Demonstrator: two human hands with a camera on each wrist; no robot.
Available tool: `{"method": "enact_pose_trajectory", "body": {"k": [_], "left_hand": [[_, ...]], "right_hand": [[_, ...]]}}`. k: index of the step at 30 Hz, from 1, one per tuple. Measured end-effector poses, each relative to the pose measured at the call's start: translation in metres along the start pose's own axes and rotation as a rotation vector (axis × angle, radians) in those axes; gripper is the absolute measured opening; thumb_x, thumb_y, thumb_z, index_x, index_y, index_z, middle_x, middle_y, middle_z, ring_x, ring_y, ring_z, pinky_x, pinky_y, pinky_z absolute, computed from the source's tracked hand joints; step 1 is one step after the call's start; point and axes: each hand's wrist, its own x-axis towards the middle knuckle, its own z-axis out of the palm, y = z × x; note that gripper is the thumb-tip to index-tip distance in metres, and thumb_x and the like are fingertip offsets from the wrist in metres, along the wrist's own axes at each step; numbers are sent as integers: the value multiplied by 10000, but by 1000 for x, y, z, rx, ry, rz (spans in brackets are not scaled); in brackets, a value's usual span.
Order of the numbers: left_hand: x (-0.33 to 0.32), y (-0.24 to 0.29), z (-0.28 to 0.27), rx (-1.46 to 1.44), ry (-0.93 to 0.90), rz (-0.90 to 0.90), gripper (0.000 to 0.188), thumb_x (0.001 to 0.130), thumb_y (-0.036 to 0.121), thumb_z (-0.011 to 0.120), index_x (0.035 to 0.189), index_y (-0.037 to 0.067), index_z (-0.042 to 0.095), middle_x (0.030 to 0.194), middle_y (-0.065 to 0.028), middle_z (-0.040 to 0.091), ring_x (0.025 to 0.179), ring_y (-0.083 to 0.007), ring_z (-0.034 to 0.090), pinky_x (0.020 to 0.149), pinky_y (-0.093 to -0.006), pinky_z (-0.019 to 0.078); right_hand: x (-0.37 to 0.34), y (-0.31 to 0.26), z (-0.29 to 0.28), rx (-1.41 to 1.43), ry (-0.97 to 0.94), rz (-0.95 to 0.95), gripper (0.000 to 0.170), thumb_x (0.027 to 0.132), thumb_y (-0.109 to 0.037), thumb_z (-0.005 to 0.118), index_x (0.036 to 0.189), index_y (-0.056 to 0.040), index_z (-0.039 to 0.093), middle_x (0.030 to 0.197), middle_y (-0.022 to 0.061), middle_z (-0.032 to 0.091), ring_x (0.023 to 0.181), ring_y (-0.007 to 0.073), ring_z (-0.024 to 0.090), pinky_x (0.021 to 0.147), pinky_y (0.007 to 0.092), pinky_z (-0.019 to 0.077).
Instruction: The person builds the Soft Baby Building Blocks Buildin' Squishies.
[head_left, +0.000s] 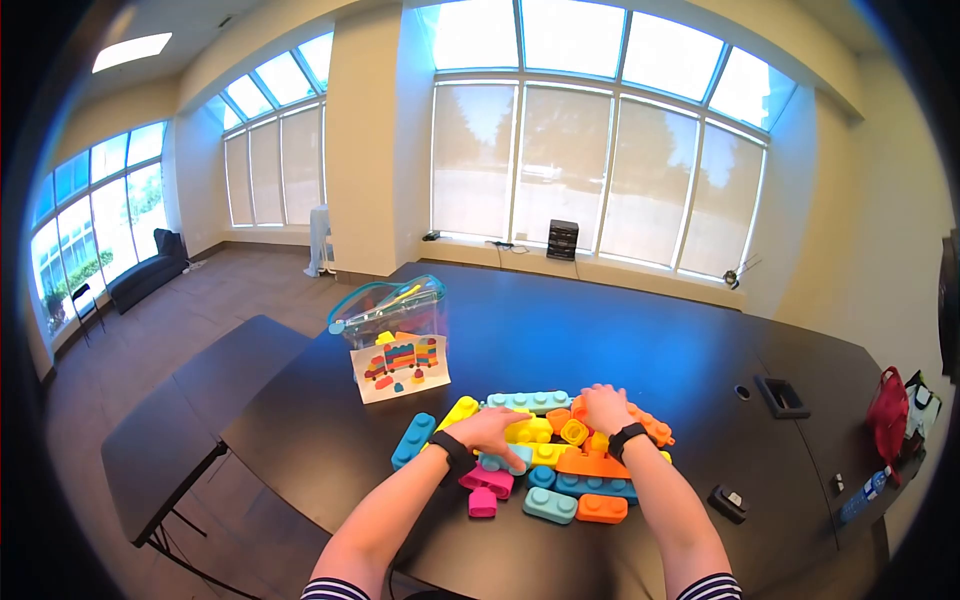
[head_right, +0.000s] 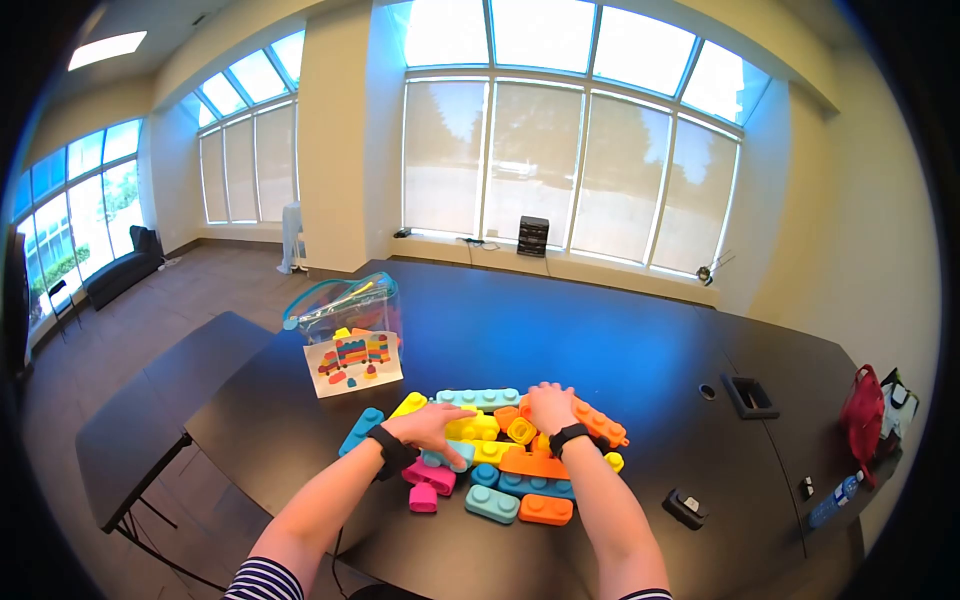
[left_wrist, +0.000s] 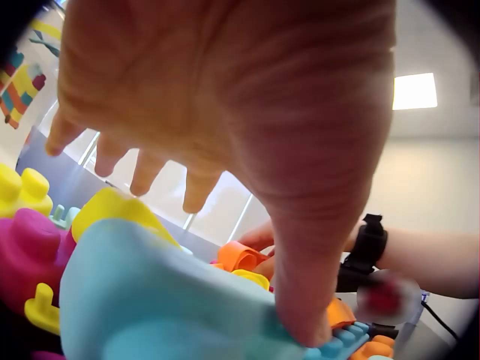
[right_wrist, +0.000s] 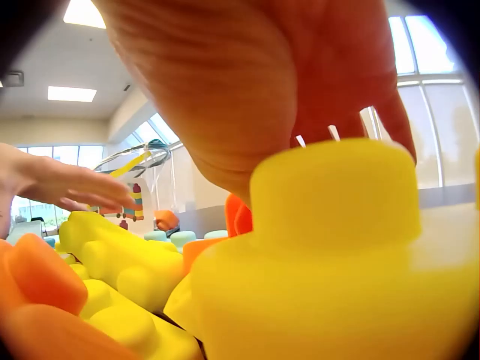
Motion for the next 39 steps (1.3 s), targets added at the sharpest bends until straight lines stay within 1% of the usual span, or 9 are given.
{"method": "enact_pose_trajectory", "body": {"k": [3, 7, 16, 20, 23, 26, 28, 35, 39], "left_hand": [[-6, 1, -11, -126, -25, -30, 916, 703, 582, 933, 1465, 162, 644, 1407, -203, 573, 1299, -370, 571, 1102, -432, 466], [-12, -20, -11, -237, 73, 60, 614, 821, 477, 877, 1331, 166, 736, 1312, -199, 633, 1258, -370, 606, 1076, -427, 489], [-16, -39, 2, -299, 163, 106, 455, 990, 70, 634, 1442, 117, 648, 1178, -151, 617, 772, -177, 685, 683, -302, 587], [-11, -45, 8, -257, 214, 76, 466, 987, 75, 641, 1451, 129, 640, 1168, -170, 620, 882, -215, 689, 835, -363, 587], [-9, -40, 7, -334, 173, -48, 451, 979, 126, 680, 1430, 141, 659, 1358, -212, 605, 1160, -350, 651, 1046, -406, 519], [1, -64, 29, -175, 264, 166, 482, 1010, 156, 649, 1491, 159, 615, 1478, -244, 556, 1297, -365, 610, 1115, -403, 484], [0, -64, 34, -160, 242, 117, 539, 1013, 273, 670, 1534, 173, 575, 1570, -257, 477, 1409, -387, 522, 1177, -433, 428], [-44, -3, 21, 25, 89, -127, 1199, 722, 768, 818, 1679, 225, 341, 1762, -223, 133, 1604, -486, 161, 1231, -704, 239], [-57, 1, 38, 59, 126, -87, 1280, 685, 754, 850, 1695, 221, 273, 1773, -224, 26, 1599, -534, 119, 1220, -726, 237]], "right_hand": [[-6, -15, -3, 213, 171, -129, 261, 842, -199, 737, 1077, -92, 777, 1135, 134, 750, 1115, 351, 698, 897, 506, 577], [-20, -40, -24, 382, 41, -258, 149, 802, -171, 735, 873, -57, 799, 835, 178, 755, 857, 385, 731, 800, 488, 593], [-24, -69, -25, 180, -258, -249, 426, 729, -382, 900, 978, -70, 751, 986, 102, 762, 967, 310, 736, 805, 443, 575], [-29, -71, -6, 107, -161, -322, 572, 686, -437, 940, 1070, -95, 689, 948, 113, 740, 961, 326, 733, 786, 473, 561], [-29, -70, -1, 196, -176, -321, 614, 709, -457, 928, 1142, -108, 669, 959, 116, 742, 972, 335, 730, 790, 484, 555], [-40, -82, -9, 152, -173, -285, 596, 742, -469, 903, 1155, -111, 665, 970, 121, 744, 995, 345, 726, 796, 487, 550], [-45, -89, -6, 83, -111, -316, 598, 747, -480, 890, 1159, -108, 668, 970, 121, 745, 1003, 351, 725, 808, 491, 556], [-39, -89, -5, 109, -153, -382, 542, 700, -421, 897, 1121, -103, 771, 986, 127, 740, 1068, 341, 701, 889, 479, 572], [-36, -88, -5, 179, -137, -385, 526, 665, -388, 894, 1085, -87, 798, 1018, 129, 736, 1087, 333, 692, 893, 463, 573]]}}
